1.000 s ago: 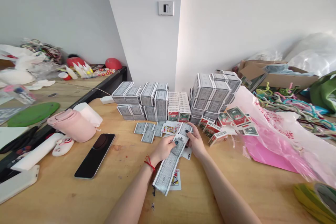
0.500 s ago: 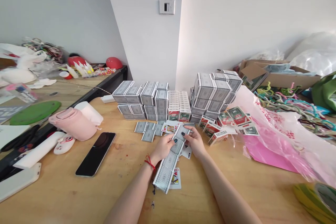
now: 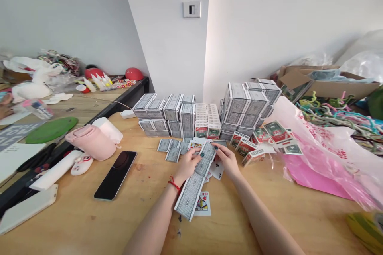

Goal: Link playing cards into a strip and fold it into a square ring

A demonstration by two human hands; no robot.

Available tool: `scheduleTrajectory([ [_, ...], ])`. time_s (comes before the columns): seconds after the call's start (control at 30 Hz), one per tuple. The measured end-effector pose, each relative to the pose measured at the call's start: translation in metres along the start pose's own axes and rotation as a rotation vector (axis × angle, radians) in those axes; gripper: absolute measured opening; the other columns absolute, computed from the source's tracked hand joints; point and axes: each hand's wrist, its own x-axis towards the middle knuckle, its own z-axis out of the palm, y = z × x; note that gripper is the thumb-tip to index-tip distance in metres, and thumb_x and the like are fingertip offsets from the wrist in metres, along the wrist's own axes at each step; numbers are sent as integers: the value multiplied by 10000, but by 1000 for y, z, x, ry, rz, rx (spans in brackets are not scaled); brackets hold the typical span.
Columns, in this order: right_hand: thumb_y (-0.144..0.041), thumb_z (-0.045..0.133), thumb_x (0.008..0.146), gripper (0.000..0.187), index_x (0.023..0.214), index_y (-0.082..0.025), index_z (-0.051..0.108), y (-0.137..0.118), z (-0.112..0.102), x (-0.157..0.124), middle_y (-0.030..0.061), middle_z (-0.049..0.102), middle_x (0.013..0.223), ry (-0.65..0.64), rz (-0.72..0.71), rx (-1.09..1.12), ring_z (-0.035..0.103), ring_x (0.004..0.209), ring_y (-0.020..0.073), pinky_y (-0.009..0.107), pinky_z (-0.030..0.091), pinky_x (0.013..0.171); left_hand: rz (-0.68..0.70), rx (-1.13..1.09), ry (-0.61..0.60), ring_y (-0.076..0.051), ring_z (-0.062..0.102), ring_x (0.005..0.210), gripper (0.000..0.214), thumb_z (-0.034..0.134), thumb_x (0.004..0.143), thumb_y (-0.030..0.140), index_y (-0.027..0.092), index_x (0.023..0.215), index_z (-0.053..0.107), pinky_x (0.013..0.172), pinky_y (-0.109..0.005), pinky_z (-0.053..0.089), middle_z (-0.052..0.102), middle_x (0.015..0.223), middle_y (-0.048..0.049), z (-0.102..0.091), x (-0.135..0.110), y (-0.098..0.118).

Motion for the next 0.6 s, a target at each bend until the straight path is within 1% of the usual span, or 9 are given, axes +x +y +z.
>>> scheduleTrajectory([
  [0.07, -384, 467, 770, 364, 1059, -185, 564, -6, -1, 2, 22, 610, 733, 69, -62, -177, 500, 528, 129, 260, 406, 516, -6, -6, 46, -129, 560, 587, 320, 542, 750, 315, 156, 1026, 530, 539, -228, 423, 620, 699, -14, -1, 1, 1],
  [0.17, -337, 386, 803, 347, 1095, -189, 502, -16, -9, 6, 54, 616, 900, 211, -106, -468, 542, 613, 148, 277, 428, 583, 12, -11, 135, -114, 537, 566, 258, 535, 745, 281, 158, 971, 528, 530, -213, 401, 589, 652, 12, 0, 1, 3],
  [0.2, -310, 402, 791, 319, 1062, -182, 513, -19, -12, 6, 60, 614, 906, 197, -83, -596, 561, 671, 163, 285, 432, 627, 27, -11, 148, -116, 542, 585, 248, 531, 746, 276, 159, 965, 529, 549, -217, 406, 589, 655, 13, 1, 1, 3],
  [0.3, -279, 528, 713, 239, 922, -170, 568, -28, -20, 2, 83, 605, 909, -37, 12, -991, 569, 827, 209, 303, 410, 735, 71, 6, 138, -136, 570, 670, 250, 531, 747, 277, 160, 968, 532, 638, -244, 427, 607, 688, 2, 2, 1, 6],
  [0.33, -296, 593, 663, 291, 922, -167, 568, -30, -21, -1, 96, 597, 925, -92, 52, -1110, 559, 866, 235, 318, 401, 748, 78, 12, 129, -143, 576, 695, 257, 533, 748, 281, 159, 974, 531, 664, -254, 431, 614, 701, -3, 2, 0, 6],
  [0.4, -306, 706, 534, 482, 967, -158, 553, -32, -19, -6, 131, 566, 997, -140, 96, -1282, 529, 940, 289, 342, 388, 760, 82, 25, 110, -150, 583, 716, 272, 531, 754, 291, 155, 990, 524, 688, -266, 434, 624, 723, -14, 2, 0, 6],
  [0.5, -280, 749, 463, 576, 979, -137, 535, -32, -13, -9, 146, 571, 986, -149, 134, -1345, 513, 962, 311, 328, 392, 720, 91, 54, 85, -151, 587, 723, 290, 532, 763, 302, 152, 1011, 511, 692, -269, 436, 640, 770, -30, 1, 0, 4],
  [0.57, -238, 737, 481, 497, 933, -147, 550, -33, -11, -8, 109, 606, 921, -185, 178, -1264, 554, 884, 269, 296, 398, 679, 97, 73, 79, -152, 590, 727, 309, 538, 764, 313, 153, 1026, 505, 690, -270, 438, 648, 799, -39, 0, 1, 2],
  [0.6, -213, 714, 515, 411, 894, -158, 564, -35, -12, -7, 83, 622, 878, -207, 188, -1200, 573, 833, 239, 278, 400, 659, 96, 75, 78, -153, 592, 729, 320, 540, 764, 320, 154, 1035, 504, 690, -271, 439, 651, 808, -42, -1, 2, 0],
])
